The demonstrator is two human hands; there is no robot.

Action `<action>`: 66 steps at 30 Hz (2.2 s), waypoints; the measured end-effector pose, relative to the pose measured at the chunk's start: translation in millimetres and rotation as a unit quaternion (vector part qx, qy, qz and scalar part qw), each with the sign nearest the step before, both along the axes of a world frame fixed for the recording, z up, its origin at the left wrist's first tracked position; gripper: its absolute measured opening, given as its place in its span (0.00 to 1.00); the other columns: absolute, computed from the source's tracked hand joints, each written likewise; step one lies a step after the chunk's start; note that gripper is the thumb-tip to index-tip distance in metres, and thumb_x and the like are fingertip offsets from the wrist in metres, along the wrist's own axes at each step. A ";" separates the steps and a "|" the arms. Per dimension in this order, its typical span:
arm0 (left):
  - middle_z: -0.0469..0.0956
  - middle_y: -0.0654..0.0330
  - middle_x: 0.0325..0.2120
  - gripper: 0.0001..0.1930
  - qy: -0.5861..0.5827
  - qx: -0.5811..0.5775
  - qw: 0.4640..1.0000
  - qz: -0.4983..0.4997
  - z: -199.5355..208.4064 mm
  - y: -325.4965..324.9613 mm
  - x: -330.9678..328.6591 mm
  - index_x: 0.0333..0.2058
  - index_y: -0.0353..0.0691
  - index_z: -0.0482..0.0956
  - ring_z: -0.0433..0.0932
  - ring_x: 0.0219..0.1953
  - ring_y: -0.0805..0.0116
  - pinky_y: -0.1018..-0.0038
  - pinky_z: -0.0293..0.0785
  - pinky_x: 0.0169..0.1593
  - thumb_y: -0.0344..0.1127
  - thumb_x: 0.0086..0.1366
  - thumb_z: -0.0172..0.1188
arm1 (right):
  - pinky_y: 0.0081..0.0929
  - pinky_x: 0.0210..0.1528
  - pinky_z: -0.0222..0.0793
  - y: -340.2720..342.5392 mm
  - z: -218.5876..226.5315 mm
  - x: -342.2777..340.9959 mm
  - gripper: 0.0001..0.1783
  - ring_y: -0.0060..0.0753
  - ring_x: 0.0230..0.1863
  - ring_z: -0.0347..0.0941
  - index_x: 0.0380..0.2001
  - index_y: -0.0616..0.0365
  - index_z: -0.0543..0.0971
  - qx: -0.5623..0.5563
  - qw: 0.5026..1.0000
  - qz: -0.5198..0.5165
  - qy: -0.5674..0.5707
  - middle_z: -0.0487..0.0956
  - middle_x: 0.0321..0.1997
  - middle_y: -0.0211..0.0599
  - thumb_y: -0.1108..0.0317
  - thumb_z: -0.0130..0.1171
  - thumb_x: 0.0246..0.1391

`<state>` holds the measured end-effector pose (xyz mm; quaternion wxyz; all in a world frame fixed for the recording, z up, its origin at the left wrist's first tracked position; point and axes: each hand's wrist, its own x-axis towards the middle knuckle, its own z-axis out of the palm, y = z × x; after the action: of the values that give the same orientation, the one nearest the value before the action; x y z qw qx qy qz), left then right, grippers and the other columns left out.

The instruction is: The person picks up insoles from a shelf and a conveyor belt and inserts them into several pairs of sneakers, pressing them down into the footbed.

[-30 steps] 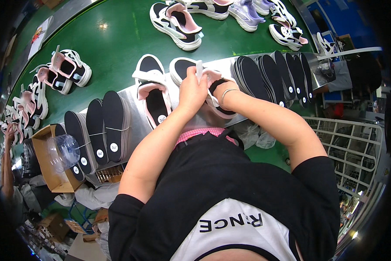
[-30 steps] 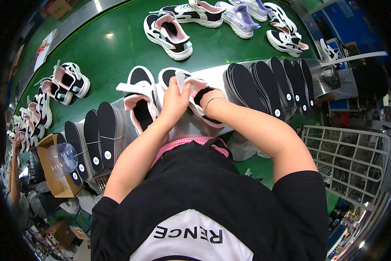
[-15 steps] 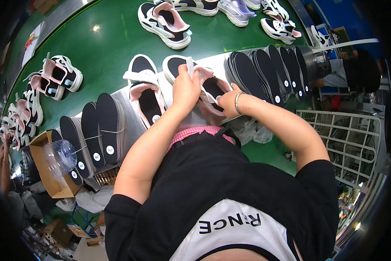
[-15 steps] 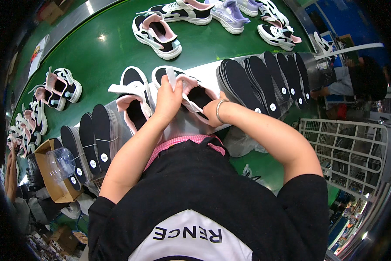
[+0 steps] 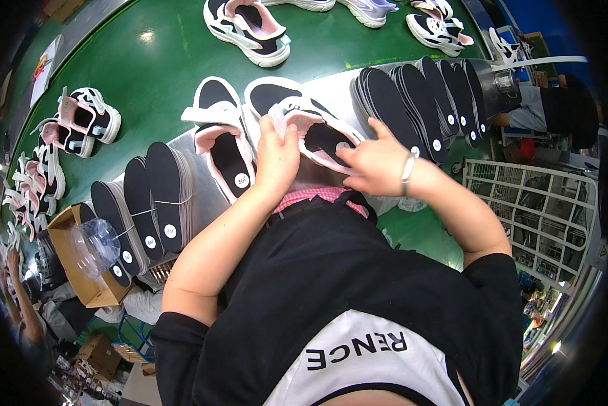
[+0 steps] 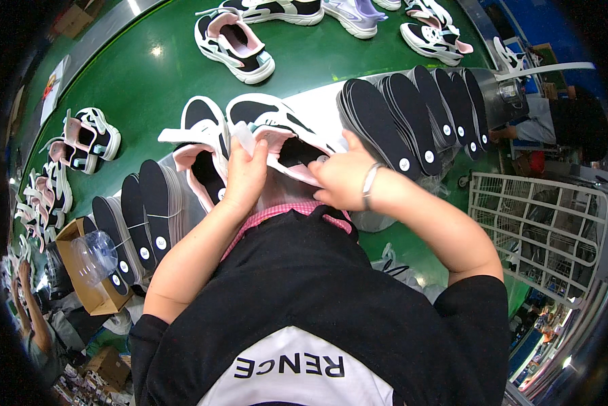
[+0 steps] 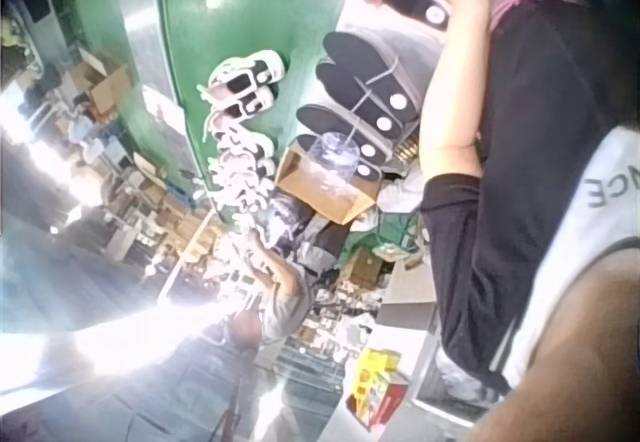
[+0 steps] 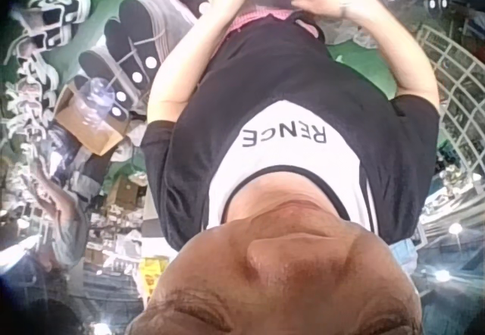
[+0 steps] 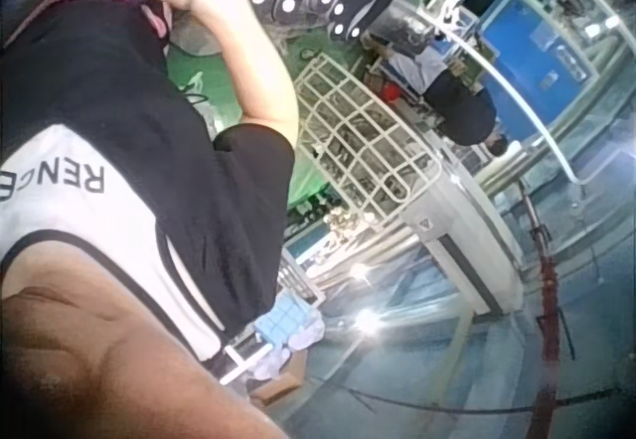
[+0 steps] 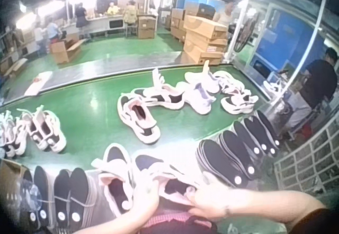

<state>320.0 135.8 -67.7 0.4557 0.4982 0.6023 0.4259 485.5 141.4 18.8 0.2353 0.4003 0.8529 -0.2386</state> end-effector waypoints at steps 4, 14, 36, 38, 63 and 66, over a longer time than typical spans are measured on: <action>0.71 0.44 0.32 0.14 -0.023 0.002 0.999 -0.033 -7.1 12.0 8.5 0.39 0.30 0.61 0.71 0.37 0.52 0.68 0.65 0.40 0.34 0.57 0.46 | 0.51 0.58 0.38 6.3 -43.8 -11.1 0.14 0.38 0.41 0.71 0.31 0.56 0.77 -0.052 0.982 0.040 -0.180 0.76 0.32 0.43 0.68 0.50 0.38; 0.73 0.58 0.30 0.16 -0.261 -0.094 0.961 -0.006 -17.0 29.3 17.6 0.39 0.30 0.69 0.71 0.30 0.73 0.80 0.66 0.33 0.38 0.57 0.49 | 0.37 0.49 0.54 19.9 -31.1 10.3 0.14 0.34 0.31 0.70 0.37 0.51 0.71 0.174 0.966 -0.057 0.182 0.73 0.23 0.33 0.64 0.51 0.45; 0.63 0.47 0.43 0.26 0.176 0.289 0.941 -0.010 50.5 17.6 32.4 0.45 0.34 0.60 0.61 0.48 0.52 0.62 0.55 0.50 0.39 0.49 0.58 | 0.16 0.29 0.62 27.3 -29.8 40.4 0.08 0.14 0.26 0.63 0.26 0.62 0.72 -0.097 0.733 -0.439 0.511 0.69 0.23 0.23 0.67 0.53 0.48; 0.70 0.53 0.34 0.18 0.039 0.153 0.969 -0.192 58.7 9.2 21.2 0.42 0.35 0.66 0.69 0.39 0.63 0.70 0.64 0.44 0.32 0.51 0.56 | 0.18 0.33 0.62 16.7 -20.9 26.7 0.09 0.19 0.28 0.65 0.26 0.63 0.71 -0.061 0.748 -0.396 0.530 0.71 0.25 0.28 0.67 0.53 0.47; 0.73 0.50 0.20 0.47 0.402 -0.019 0.913 -0.071 49.1 -27.5 -25.9 0.55 0.36 0.42 0.75 0.22 0.54 0.64 0.71 0.25 0.54 0.45 0.59 | 0.31 0.40 0.63 -1.4 -94.0 24.0 0.18 0.41 0.37 0.67 0.39 0.65 0.68 -0.069 0.888 -0.310 0.334 0.71 0.33 0.48 0.67 0.49 0.44; 0.74 0.47 0.21 0.41 0.347 -0.114 0.924 -0.108 38.7 -0.4 -9.5 0.55 0.35 0.45 0.75 0.23 0.51 0.60 0.71 0.26 0.48 0.48 0.55 | 0.33 0.42 0.62 -6.2 -90.7 14.8 0.20 0.48 0.40 0.66 0.41 0.67 0.67 -0.026 0.890 -0.271 0.366 0.70 0.36 0.53 0.65 0.49 0.45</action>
<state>310.5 135.3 -29.0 0.3148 0.6219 0.7096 0.1028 500.3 135.3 -71.9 -0.1571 0.4935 0.7306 -0.4450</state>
